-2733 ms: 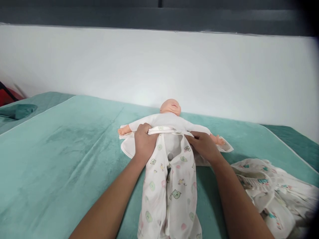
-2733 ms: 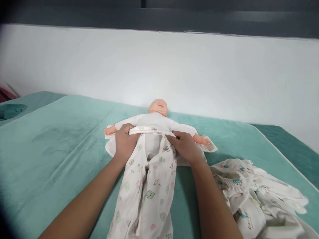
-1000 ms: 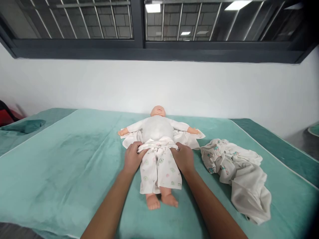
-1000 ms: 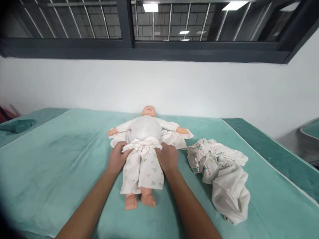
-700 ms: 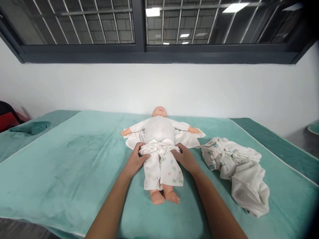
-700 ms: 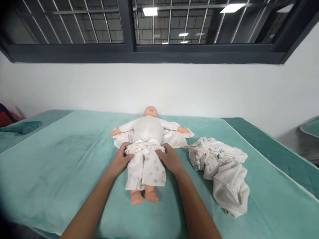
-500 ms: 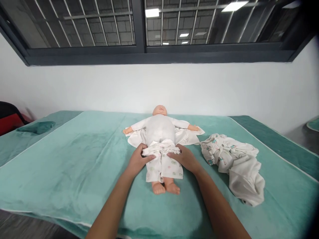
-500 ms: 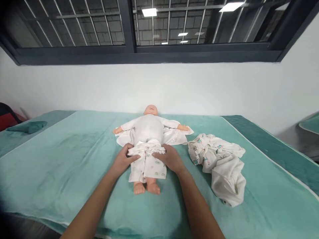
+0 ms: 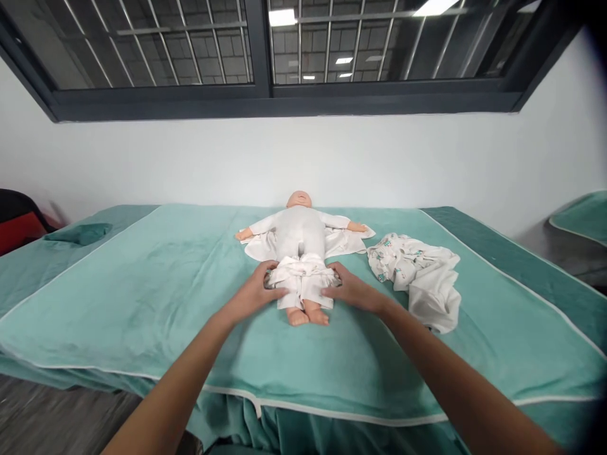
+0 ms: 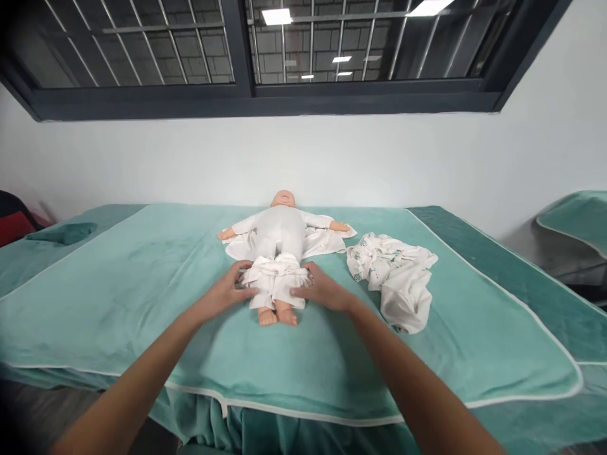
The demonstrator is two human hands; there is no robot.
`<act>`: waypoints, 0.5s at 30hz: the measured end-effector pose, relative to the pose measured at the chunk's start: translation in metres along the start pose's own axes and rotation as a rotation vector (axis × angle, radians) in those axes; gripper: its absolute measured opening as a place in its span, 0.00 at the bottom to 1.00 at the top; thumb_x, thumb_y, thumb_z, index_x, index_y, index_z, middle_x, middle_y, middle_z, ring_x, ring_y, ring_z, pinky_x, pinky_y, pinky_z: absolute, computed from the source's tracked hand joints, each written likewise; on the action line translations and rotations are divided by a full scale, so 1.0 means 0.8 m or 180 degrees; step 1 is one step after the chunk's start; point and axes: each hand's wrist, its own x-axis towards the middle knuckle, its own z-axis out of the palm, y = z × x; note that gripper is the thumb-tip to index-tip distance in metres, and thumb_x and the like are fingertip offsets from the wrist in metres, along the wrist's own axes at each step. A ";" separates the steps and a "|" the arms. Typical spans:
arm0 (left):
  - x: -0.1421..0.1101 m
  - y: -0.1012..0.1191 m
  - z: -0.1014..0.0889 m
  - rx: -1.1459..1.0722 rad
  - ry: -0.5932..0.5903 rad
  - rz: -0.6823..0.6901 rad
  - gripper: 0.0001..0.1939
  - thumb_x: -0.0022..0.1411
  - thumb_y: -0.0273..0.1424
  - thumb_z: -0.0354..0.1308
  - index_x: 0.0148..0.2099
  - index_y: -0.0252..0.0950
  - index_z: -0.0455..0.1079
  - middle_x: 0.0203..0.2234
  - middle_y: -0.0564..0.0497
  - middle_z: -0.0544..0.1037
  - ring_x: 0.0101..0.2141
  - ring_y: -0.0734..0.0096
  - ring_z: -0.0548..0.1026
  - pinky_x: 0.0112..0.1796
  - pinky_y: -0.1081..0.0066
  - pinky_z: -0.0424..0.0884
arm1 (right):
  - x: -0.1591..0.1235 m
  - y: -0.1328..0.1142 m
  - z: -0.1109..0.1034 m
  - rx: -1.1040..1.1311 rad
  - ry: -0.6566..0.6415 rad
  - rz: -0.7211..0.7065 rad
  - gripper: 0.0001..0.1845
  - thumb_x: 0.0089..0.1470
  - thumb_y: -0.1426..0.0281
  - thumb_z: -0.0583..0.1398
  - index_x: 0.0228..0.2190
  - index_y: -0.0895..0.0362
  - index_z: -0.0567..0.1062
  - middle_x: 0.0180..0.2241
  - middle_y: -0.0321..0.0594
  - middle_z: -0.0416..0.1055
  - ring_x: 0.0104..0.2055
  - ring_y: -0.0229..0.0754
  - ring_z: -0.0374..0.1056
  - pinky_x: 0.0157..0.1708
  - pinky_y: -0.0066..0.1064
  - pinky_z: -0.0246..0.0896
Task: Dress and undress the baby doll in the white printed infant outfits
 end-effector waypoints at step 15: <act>-0.039 0.058 0.020 0.1966 -0.0442 0.0533 0.45 0.56 0.52 0.59 0.68 0.36 0.48 0.58 0.37 0.66 0.54 0.45 0.69 0.50 0.54 0.66 | -0.032 -0.026 0.020 -0.1471 0.0098 -0.0011 0.36 0.40 0.52 0.68 0.46 0.57 0.64 0.44 0.46 0.72 0.45 0.52 0.68 0.42 0.37 0.60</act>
